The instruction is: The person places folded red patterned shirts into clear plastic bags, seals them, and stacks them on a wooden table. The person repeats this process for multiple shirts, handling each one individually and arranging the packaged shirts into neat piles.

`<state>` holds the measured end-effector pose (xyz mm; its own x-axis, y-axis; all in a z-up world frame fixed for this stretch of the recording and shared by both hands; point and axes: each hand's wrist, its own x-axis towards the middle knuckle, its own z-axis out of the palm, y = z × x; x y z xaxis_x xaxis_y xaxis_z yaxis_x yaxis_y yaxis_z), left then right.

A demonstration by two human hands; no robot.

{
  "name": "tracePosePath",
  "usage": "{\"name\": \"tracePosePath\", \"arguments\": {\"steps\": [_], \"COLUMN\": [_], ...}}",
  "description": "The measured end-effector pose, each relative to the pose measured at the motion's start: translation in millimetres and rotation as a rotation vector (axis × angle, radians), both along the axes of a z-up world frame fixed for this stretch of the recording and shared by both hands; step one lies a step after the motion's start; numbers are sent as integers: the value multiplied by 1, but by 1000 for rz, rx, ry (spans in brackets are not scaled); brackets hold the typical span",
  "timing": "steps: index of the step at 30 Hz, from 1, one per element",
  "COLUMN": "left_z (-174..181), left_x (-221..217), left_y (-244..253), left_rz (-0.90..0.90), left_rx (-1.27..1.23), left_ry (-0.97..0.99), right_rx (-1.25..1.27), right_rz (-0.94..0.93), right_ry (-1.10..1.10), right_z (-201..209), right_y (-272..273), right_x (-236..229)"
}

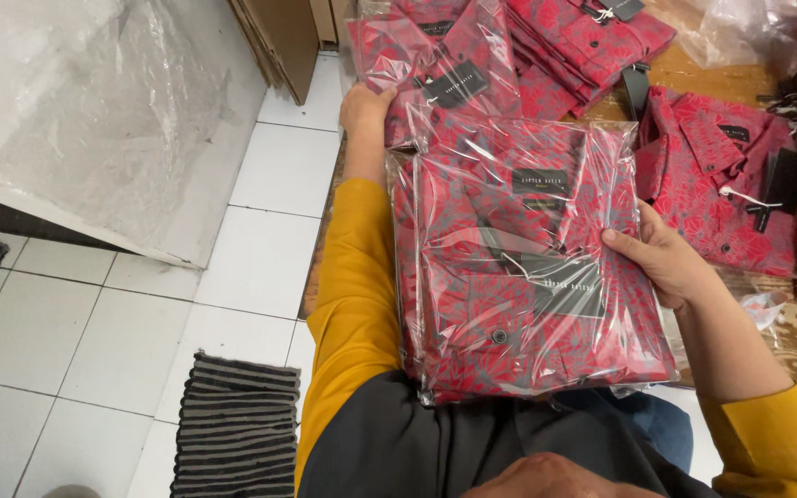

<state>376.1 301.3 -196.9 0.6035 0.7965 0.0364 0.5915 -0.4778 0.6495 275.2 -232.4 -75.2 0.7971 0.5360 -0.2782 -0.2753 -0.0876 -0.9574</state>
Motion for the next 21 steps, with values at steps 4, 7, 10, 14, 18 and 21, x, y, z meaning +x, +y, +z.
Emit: {"name": "tracePosePath", "arguments": {"steps": [4, 7, 10, 14, 18, 21], "left_z": [-18, -25, -14, 58, 137, 181], "left_x": [10, 17, 15, -1, -60, -113], "left_y": [2, 6, 10, 21, 28, 23], "left_rz": [-5, -115, -147, -263, -276, -251], "left_rx": [64, 35, -59, 140, 369, 392], "left_ry": [-57, -203, -489, -793, -731, -807], "right_rx": [4, 7, 7, 13, 48, 78], "right_rz": [-1, 11, 18, 21, 59, 58], "right_ry": [-4, -20, -32, -50, -148, -237], "right_z": [3, 6, 6, 14, 11, 5], "right_y": [3, 5, 7, 11, 12, 13], "right_x": [-1, -2, -9, -5, -9, -8]}}
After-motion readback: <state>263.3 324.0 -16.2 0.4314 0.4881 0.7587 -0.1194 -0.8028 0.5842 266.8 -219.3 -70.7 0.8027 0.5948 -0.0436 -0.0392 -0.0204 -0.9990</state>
